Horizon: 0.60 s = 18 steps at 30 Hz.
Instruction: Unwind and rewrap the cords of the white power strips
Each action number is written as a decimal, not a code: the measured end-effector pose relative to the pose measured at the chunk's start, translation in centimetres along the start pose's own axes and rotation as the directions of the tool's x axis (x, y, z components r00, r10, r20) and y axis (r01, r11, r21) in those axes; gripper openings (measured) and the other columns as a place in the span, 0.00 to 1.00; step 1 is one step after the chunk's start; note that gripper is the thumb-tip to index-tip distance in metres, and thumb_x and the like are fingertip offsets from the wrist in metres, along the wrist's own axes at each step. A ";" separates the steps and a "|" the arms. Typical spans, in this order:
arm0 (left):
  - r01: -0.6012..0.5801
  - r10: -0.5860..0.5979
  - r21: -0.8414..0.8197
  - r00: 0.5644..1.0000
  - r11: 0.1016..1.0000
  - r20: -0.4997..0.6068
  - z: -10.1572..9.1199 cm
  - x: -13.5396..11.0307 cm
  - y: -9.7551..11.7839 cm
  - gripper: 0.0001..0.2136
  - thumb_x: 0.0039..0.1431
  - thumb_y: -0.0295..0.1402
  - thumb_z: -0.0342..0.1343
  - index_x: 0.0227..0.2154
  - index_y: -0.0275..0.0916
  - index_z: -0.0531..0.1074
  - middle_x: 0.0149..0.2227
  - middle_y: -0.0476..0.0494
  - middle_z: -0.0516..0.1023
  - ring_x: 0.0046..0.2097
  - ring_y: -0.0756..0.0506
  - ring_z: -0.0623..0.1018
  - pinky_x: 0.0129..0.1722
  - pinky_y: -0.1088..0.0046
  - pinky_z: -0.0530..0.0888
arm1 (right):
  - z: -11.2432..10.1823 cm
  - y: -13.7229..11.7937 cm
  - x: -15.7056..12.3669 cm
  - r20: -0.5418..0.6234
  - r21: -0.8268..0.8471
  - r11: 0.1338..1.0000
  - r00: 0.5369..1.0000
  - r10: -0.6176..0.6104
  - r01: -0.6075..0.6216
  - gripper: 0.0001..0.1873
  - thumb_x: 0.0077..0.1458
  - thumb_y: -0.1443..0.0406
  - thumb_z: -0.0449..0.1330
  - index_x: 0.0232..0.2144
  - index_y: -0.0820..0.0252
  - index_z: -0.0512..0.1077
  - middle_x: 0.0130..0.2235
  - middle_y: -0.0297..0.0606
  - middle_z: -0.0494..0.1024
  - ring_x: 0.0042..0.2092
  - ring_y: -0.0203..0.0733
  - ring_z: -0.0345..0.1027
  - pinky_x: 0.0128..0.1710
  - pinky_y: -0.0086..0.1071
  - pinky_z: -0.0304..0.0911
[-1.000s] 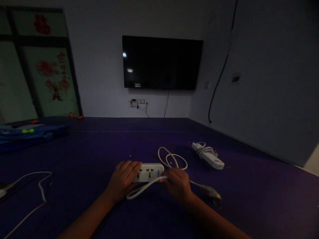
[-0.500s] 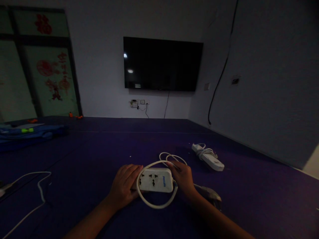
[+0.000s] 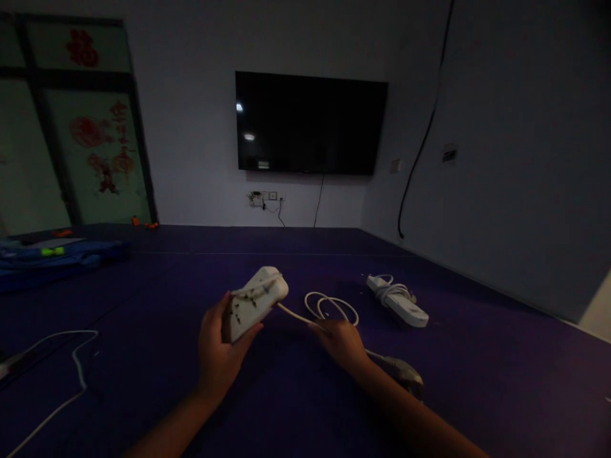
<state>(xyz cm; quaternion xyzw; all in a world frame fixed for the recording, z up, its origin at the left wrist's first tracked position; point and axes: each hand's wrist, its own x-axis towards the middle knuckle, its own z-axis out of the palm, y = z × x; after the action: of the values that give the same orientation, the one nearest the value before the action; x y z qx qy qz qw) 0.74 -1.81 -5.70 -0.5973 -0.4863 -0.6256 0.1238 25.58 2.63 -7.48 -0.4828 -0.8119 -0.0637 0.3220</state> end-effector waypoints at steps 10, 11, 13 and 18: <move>-0.084 0.072 0.272 0.996 0.959 0.055 0.3 1.4 -2.3 0.27 0.50 0.50 0.55 0.49 0.38 0.65 0.43 0.36 0.74 0.44 0.37 0.73 0.41 0.59 0.69 | 0.2 -0.7 -0.6 0.077 -0.140 0.930 0.940 -0.333 0.341 0.16 0.60 0.63 0.49 0.24 0.60 0.70 0.22 0.34 0.75 0.23 0.33 0.67 0.22 0.27 0.50; -0.157 0.136 0.305 0.987 0.939 0.089 0.2 1.4 -2.6 0.25 0.51 0.48 0.55 0.49 0.39 0.66 0.42 0.37 0.75 0.43 0.38 0.73 0.41 0.59 0.69 | 0.2 -0.8 -0.7 0.056 -0.152 0.911 0.923 -0.380 0.384 0.16 0.60 0.63 0.49 0.25 0.61 0.70 0.22 0.34 0.74 0.22 0.33 0.66 0.22 0.27 0.50; -0.295 0.252 0.362 0.954 0.884 0.161 0.2 1.5 -3.2 0.24 0.52 0.46 0.55 0.49 0.39 0.66 0.42 0.37 0.75 0.43 0.38 0.73 0.42 0.60 0.68 | 0.2 -1.0 -0.9 -0.012 -0.186 0.870 0.884 -0.468 0.458 0.15 0.61 0.64 0.48 0.26 0.61 0.70 0.21 0.34 0.73 0.21 0.32 0.64 0.21 0.27 0.50; -0.523 0.427 0.378 0.849 0.764 0.312 0.2 1.4 -4.0 0.21 0.53 0.41 0.56 0.49 0.39 0.68 0.42 0.37 0.76 0.43 0.39 0.73 0.42 0.62 0.67 | -0.4 -1.6 -0.9 -0.203 -0.276 0.786 0.766 -0.610 0.553 0.12 0.61 0.65 0.50 0.26 0.61 0.67 0.20 0.31 0.69 0.19 0.32 0.61 0.19 0.29 0.49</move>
<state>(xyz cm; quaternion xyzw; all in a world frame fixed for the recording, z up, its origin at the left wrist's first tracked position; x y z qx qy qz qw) -2.40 0.92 -6.37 -0.7178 -0.4591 -0.3782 0.3619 24.76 0.99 -7.38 -0.2217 -0.8567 -0.3096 0.3479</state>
